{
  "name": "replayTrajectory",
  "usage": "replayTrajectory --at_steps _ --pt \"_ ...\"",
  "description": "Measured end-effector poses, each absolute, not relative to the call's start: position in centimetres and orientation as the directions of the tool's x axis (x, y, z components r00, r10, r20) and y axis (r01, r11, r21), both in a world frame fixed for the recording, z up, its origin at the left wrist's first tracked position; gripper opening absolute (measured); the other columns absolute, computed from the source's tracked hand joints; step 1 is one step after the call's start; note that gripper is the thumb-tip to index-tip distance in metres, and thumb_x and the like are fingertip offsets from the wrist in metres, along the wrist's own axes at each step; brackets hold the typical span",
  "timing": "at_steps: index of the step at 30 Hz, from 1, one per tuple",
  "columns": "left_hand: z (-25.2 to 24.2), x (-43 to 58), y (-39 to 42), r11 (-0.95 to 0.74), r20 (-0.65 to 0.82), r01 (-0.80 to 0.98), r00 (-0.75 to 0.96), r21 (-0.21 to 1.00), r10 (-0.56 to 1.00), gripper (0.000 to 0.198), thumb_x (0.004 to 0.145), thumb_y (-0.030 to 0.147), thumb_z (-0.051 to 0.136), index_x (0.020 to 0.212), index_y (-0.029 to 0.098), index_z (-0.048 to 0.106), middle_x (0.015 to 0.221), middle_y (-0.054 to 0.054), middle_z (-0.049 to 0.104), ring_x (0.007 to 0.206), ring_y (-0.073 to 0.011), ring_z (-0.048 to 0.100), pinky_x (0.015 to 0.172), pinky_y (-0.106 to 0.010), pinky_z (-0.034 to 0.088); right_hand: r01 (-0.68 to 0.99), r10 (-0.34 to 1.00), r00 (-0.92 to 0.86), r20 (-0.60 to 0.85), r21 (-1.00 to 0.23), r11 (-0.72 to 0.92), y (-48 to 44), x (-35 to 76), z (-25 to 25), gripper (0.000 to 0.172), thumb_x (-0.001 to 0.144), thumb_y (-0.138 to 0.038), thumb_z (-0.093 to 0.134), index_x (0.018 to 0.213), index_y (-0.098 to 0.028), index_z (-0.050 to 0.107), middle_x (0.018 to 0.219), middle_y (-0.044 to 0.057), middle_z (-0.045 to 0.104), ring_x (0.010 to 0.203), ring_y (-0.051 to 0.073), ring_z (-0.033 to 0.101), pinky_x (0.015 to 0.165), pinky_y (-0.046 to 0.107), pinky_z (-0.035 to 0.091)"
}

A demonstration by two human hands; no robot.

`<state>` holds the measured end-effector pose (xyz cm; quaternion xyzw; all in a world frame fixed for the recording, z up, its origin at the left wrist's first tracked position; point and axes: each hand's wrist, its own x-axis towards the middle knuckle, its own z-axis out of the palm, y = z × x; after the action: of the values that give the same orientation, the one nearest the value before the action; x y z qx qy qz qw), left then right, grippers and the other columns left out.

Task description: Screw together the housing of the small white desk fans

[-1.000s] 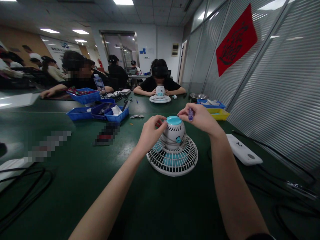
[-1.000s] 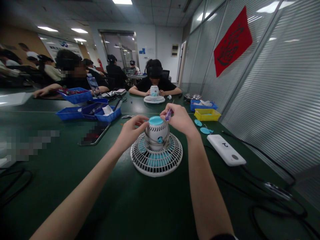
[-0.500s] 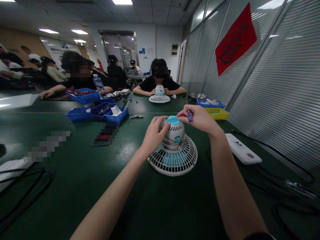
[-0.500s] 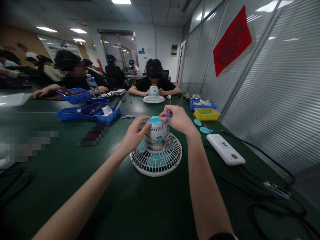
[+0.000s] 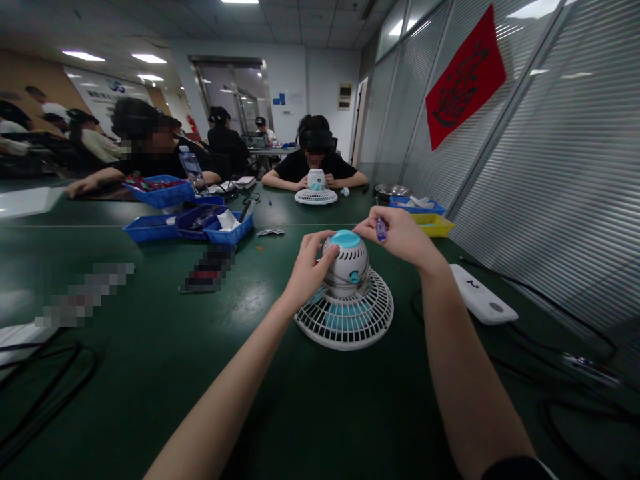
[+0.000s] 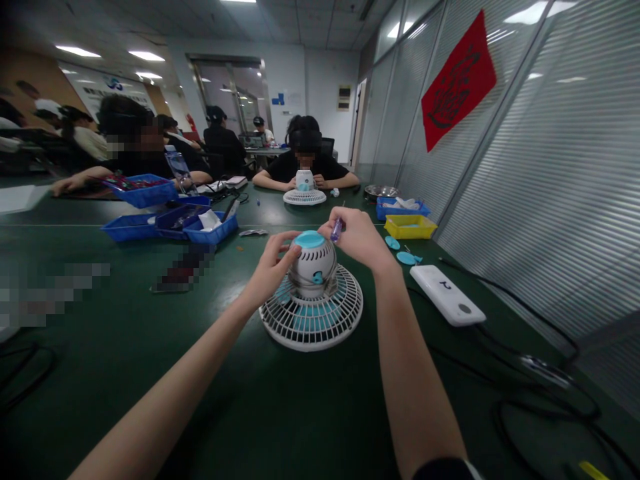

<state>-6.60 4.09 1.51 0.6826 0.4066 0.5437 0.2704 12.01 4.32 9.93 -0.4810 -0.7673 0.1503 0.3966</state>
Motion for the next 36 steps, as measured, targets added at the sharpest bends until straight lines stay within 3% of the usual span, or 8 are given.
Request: replayTrajectory --at_steps 5,11,18,23,26,30,33,36 --pt "-0.2 -6.3 4.3 -0.602 0.610 0.235 0.044 0.763 0.791 0.037 0.095 0.049 0.048 0.123 0.027 0.060 0.125 -0.010 0.056 0.118 -0.0241 0.056 0.091 -0.039 0.054 0.726 0.822 -0.175 0.542 -0.493 0.479 4.0 10.8 9.9 0.028 0.081 -0.020 0.062 0.062 -0.022 0.043 0.065 0.001 0.061 0.066 0.016 0.059 0.064 0.029 0.038" --pt "-2.0 -6.0 4.6 -0.689 0.708 0.260 0.026 0.676 0.705 0.046 0.099 0.054 0.037 0.134 0.030 0.054 0.128 -0.009 0.053 0.124 -0.0234 0.053 0.110 -0.046 0.043 0.772 0.804 -0.075 0.590 -0.476 0.421 3.7 9.3 9.5 0.026 0.083 -0.019 0.060 0.064 -0.022 0.043 0.063 0.000 0.055 0.063 0.016 0.054 0.063 0.029 0.036" --pt "-1.8 -5.8 4.4 -0.653 0.670 0.280 0.043 0.704 0.741 0.044 0.100 0.050 0.035 0.136 0.030 0.051 0.128 -0.009 0.051 0.126 -0.0241 0.051 0.113 -0.048 0.039 0.786 0.761 0.012 0.648 -0.477 0.394 4.3 9.1 8.5 0.027 0.084 -0.022 0.058 0.064 -0.024 0.040 0.062 -0.001 0.053 0.059 0.015 0.049 0.061 0.029 0.033" --pt "-1.3 -5.5 3.9 -0.613 0.631 0.298 0.041 0.732 0.774 0.045 0.101 0.046 0.033 0.138 0.027 0.049 0.130 -0.010 0.050 0.129 -0.0226 0.050 0.116 -0.046 0.034 0.849 0.674 0.162 0.721 -0.450 0.277 3.3 9.8 6.7 0.032 0.090 -0.039 0.052 0.063 -0.025 0.041 0.058 0.001 0.052 0.057 0.018 0.050 0.061 0.031 0.034" --pt "-1.3 -5.4 3.9 -0.613 0.632 0.294 0.037 0.734 0.774 0.044 0.101 0.045 0.033 0.138 0.028 0.050 0.130 -0.009 0.050 0.129 -0.0216 0.050 0.116 -0.044 0.035 0.868 0.600 0.038 0.799 -0.323 0.376 2.0 10.6 4.5 0.033 0.093 -0.033 0.041 0.061 -0.026 0.040 0.056 0.003 0.054 0.052 0.017 0.048 0.057 0.032 0.034" --pt "-1.3 -5.5 4.1 -0.618 0.635 0.276 0.033 0.737 0.772 0.044 0.101 0.044 0.034 0.137 0.028 0.052 0.131 -0.010 0.051 0.128 -0.0221 0.051 0.115 -0.044 0.037 0.799 0.440 -0.361 0.823 0.030 0.600 -0.3 11.7 1.4 0.033 0.092 -0.024 0.043 0.060 -0.024 0.049 0.056 0.006 0.062 0.053 0.017 0.055 0.055 0.031 0.041" --pt "-1.2 -5.6 4.2 -0.612 0.629 0.275 0.031 0.742 0.777 0.042 0.100 0.042 0.037 0.136 0.028 0.054 0.129 -0.009 0.054 0.127 -0.0220 0.053 0.114 -0.045 0.038 0.609 0.295 -0.560 0.775 0.144 0.780 -2.0 12.0 -0.3 0.021 0.091 -0.015 0.050 0.073 -0.021 0.060 0.084 0.012 0.077 0.074 0.020 0.071 0.069 0.032 0.055" --pt "-0.9 -6.0 4.4 -0.599 0.609 0.243 0.042 0.763 0.792 0.043 0.098 0.042 0.043 0.137 0.027 0.054 0.129 -0.009 0.058 0.120 -0.0215 0.057 0.107 -0.043 0.044 0.483 0.261 -0.672 0.693 0.143 0.864 -2.8 12.0 -1.7 0.011 0.090 -0.024 0.057 0.083 -0.018 0.063 0.105 0.019 0.077 0.102 0.027 0.073 0.087 0.039 0.058"
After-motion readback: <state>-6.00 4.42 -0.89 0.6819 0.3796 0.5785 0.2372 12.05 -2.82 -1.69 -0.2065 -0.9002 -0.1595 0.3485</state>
